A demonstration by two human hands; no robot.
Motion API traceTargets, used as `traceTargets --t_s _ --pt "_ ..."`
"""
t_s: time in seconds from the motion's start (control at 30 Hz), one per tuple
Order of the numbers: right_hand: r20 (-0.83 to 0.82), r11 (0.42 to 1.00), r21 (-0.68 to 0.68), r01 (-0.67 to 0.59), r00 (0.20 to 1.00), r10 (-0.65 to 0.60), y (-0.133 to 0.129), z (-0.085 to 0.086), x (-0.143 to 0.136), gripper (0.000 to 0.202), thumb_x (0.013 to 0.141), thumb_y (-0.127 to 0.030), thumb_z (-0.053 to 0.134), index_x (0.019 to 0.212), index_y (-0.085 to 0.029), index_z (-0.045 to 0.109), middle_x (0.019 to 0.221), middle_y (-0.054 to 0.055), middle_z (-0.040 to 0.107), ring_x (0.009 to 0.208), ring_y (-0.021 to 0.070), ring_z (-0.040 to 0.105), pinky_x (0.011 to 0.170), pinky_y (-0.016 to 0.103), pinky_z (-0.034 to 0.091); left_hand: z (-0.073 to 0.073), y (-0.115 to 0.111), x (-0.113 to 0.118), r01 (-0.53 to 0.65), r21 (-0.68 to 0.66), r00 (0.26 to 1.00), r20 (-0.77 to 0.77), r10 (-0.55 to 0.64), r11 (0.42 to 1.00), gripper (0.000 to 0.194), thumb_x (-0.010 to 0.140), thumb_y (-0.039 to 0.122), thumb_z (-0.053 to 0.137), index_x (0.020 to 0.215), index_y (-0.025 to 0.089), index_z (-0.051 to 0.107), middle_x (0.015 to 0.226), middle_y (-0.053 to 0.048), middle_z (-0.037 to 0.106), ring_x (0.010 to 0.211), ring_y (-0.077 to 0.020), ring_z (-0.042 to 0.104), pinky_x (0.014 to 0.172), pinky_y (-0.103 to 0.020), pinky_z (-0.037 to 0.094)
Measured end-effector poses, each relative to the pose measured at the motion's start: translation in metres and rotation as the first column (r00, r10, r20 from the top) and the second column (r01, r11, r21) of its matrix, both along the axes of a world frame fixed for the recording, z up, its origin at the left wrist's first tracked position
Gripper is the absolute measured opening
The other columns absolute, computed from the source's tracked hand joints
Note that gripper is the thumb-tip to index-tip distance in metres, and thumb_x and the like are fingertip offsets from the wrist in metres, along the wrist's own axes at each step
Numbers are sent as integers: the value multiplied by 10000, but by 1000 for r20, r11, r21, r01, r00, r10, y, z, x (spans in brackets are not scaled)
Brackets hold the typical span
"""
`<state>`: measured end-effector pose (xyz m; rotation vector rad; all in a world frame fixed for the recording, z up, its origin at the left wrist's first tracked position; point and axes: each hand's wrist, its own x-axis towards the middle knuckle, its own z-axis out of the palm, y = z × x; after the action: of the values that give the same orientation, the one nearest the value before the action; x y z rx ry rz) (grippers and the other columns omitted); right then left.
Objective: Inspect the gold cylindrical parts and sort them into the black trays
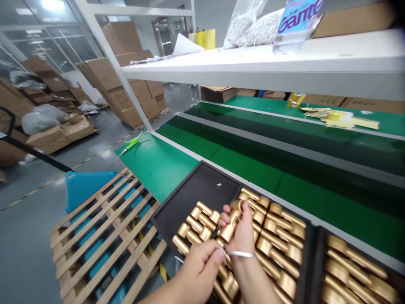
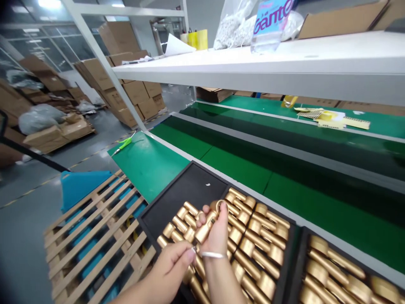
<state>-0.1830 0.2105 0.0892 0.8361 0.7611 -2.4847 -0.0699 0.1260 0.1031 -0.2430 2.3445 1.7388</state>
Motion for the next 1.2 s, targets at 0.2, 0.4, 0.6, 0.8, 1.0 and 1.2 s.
traceTargets --t_s 0.2,0.4,0.6,0.8,1.0,1.2 --pt "243 960 -249 127 968 -65 35 15 20 384 845 -534 472 686 -193 395 565 -62 385 410 50 309 344 142 285 13 26 -4 129 -52 987 -88 -133 990 348 970 345 322 688 177 438 644 17 440 620 -120 409 604 -242 309" --pt "208 960 -162 229 959 -194 62 7 27 396 831 -553 507 690 -201 394 555 -58 386 431 69 328 364 160 306 20 48 -7 197 -173 980 8 -198 965 309 951 300 382 666 185 417 627 35 441 613 -112 418 595 -241 291" --pt "302 955 -202 215 942 -148 76 7 29 422 845 -544 474 647 -181 394 547 -55 379 425 48 329 370 140 303 26 59 -10 252 -207 968 42 -249 945 309 944 307 392 661 186 402 632 41 435 614 -106 397 588 -233 285" --pt "298 964 -182 194 945 -134 86 2 29 419 849 -555 457 657 -191 375 549 -57 374 431 49 323 383 136 286 22 70 -12 249 -165 968 42 -246 954 322 947 321 376 665 180 440 636 35 455 626 -110 421 611 -230 303" --pt "-14 907 33 420 908 -420 91 12 42 393 840 -549 489 662 -207 412 553 -49 415 455 91 356 399 198 328 12 77 -11 223 -205 974 93 -208 953 358 943 360 376 658 173 484 634 17 483 642 -132 460 610 -243 305" --pt "-129 901 50 431 897 -422 96 23 52 411 840 -566 481 653 -202 445 575 -38 430 487 100 375 432 214 352 12 78 -12 298 -154 954 66 -291 942 297 921 326 388 680 176 475 667 9 493 650 -132 457 610 -229 321"
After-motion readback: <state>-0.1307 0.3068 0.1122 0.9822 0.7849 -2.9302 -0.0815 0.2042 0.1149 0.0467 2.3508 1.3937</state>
